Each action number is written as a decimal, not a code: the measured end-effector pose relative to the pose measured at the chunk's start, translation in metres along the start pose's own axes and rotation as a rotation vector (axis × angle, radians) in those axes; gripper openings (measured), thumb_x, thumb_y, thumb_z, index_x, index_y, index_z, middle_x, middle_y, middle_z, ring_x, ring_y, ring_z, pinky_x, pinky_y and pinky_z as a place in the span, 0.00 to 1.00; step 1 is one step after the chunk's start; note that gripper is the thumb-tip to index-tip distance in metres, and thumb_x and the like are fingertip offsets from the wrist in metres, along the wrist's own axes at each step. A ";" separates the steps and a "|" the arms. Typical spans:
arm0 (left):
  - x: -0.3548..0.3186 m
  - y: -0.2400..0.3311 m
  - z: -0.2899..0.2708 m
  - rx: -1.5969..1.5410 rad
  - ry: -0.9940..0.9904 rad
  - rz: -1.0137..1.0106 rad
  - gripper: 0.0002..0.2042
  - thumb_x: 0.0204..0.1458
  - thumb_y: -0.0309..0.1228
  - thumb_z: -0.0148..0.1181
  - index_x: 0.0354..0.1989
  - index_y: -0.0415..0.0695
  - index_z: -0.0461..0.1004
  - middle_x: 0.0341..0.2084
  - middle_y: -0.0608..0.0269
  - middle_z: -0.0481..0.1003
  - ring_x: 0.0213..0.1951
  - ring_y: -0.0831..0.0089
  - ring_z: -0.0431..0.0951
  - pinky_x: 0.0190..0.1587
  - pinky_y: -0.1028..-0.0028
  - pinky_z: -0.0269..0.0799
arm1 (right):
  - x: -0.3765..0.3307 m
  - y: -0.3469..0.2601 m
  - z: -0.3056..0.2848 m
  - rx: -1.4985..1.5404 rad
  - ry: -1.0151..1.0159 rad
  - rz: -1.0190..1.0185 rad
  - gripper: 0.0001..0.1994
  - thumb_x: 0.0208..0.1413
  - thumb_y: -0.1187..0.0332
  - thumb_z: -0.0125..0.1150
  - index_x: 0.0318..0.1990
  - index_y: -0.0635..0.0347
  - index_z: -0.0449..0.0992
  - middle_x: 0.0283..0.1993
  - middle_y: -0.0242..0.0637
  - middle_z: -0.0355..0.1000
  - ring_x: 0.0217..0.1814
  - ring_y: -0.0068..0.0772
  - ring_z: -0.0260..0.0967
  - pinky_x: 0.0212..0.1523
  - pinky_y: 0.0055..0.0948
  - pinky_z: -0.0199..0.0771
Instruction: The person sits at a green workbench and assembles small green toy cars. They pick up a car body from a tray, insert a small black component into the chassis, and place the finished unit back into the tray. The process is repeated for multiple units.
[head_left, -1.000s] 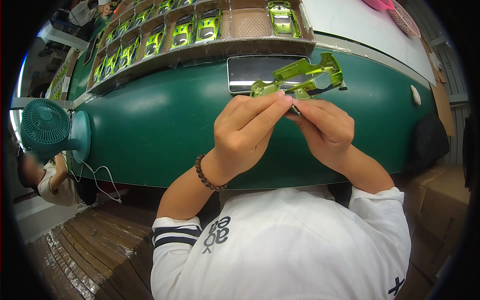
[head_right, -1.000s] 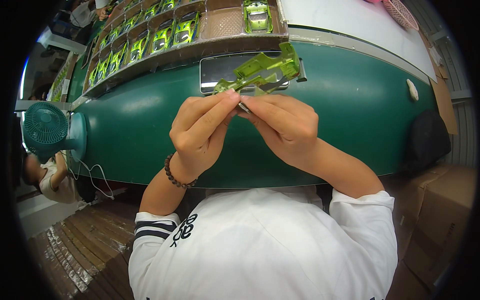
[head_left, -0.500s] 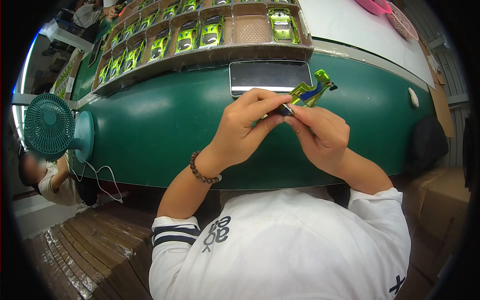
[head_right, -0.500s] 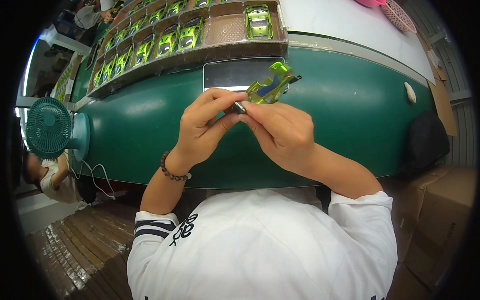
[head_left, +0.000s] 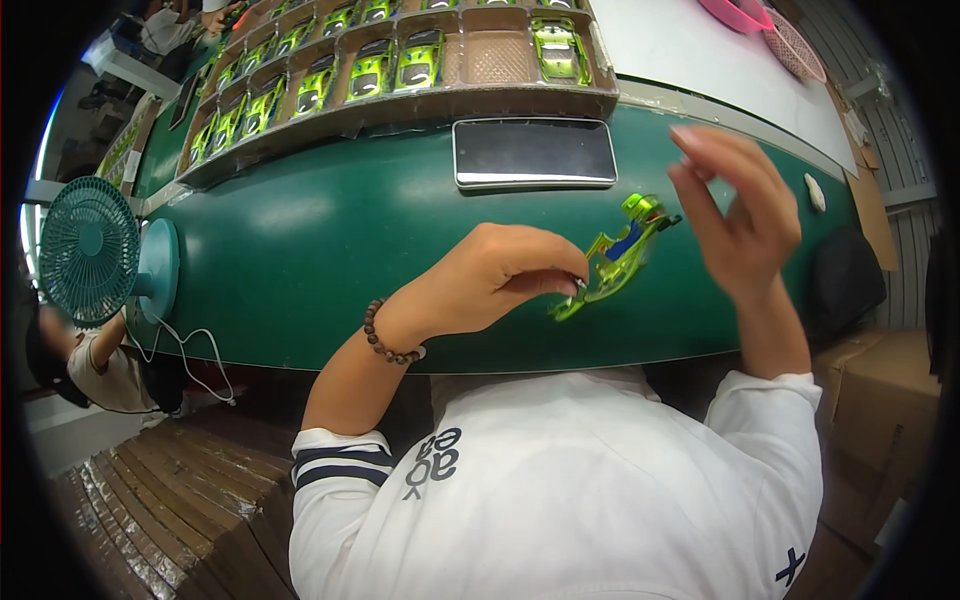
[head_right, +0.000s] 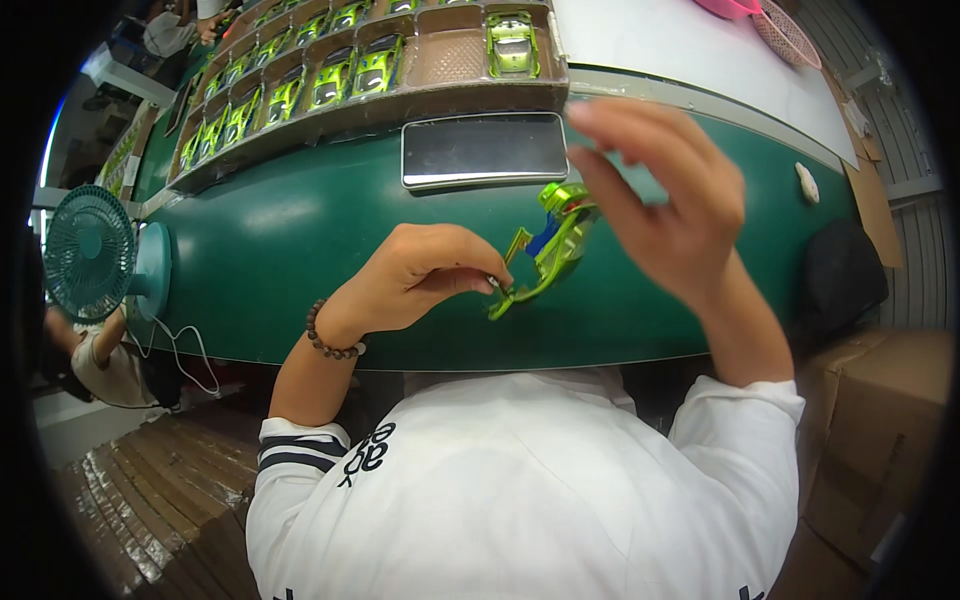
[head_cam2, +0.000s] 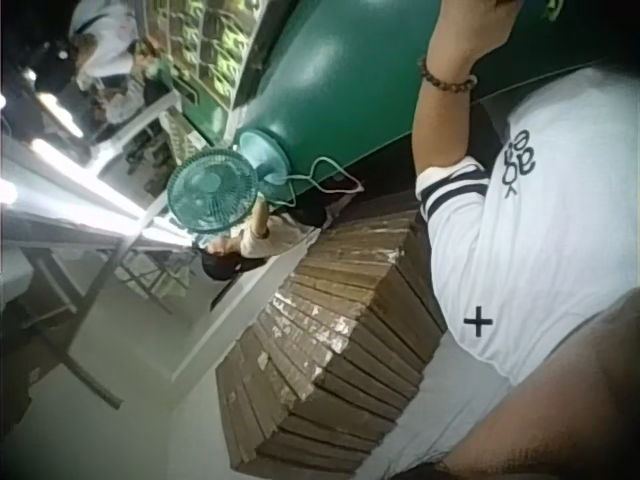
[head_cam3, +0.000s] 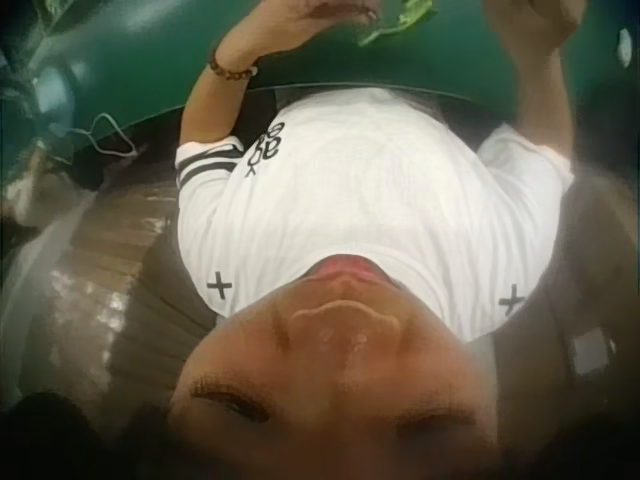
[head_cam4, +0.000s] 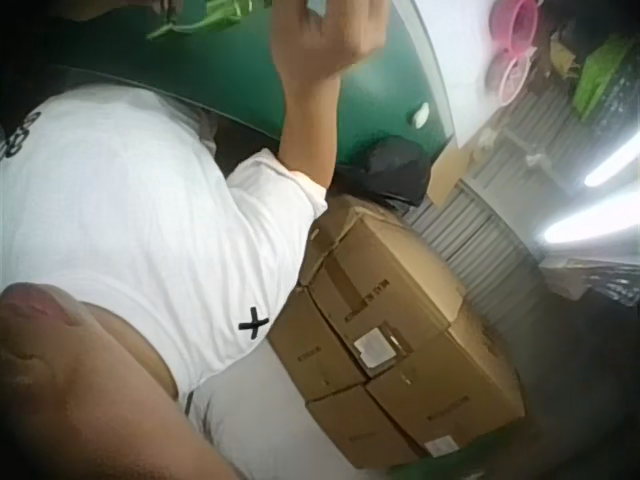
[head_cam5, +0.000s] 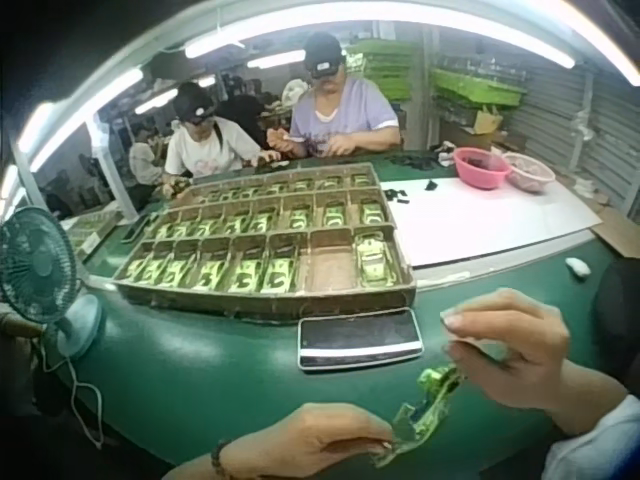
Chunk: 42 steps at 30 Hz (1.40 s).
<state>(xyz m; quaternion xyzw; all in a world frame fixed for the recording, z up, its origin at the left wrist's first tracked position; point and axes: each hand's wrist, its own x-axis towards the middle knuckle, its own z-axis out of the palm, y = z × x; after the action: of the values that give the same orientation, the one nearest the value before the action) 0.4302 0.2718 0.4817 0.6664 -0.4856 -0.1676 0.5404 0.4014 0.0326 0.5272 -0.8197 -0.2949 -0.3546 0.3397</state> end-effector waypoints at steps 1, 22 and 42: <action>0.000 0.003 0.001 -0.042 -0.051 -0.001 0.06 0.50 0.18 0.57 0.36 0.40 0.75 0.30 0.63 0.75 0.33 0.74 0.77 0.35 0.75 0.73 | 0.012 0.007 -0.003 0.046 -0.136 0.043 0.14 0.44 0.80 0.65 0.41 0.65 0.76 0.39 0.40 0.75 0.33 0.27 0.71 0.31 0.21 0.70; -0.002 -0.021 0.015 0.004 0.221 0.076 0.09 0.38 0.20 0.66 0.30 0.41 0.78 0.28 0.62 0.76 0.28 0.73 0.74 0.31 0.76 0.69 | -0.047 -0.040 0.048 -0.333 -0.222 0.129 0.28 0.35 0.47 0.68 0.46 0.49 0.76 0.59 0.34 0.65 0.67 0.55 0.47 0.64 0.60 0.31; 0.003 -0.014 0.037 0.171 0.369 0.162 0.09 0.34 0.18 0.64 0.26 0.41 0.74 0.21 0.62 0.73 0.22 0.68 0.72 0.23 0.73 0.65 | -0.067 -0.032 0.075 -0.439 -0.015 0.075 0.16 0.42 0.52 0.63 0.36 0.49 0.80 0.54 0.25 0.69 0.65 0.51 0.48 0.64 0.64 0.22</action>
<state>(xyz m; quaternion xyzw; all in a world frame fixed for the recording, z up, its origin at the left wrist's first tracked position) 0.4100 0.2480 0.4571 0.6881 -0.4430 0.0430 0.5731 0.3681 0.0927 0.4477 -0.8870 -0.1826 -0.3913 0.1636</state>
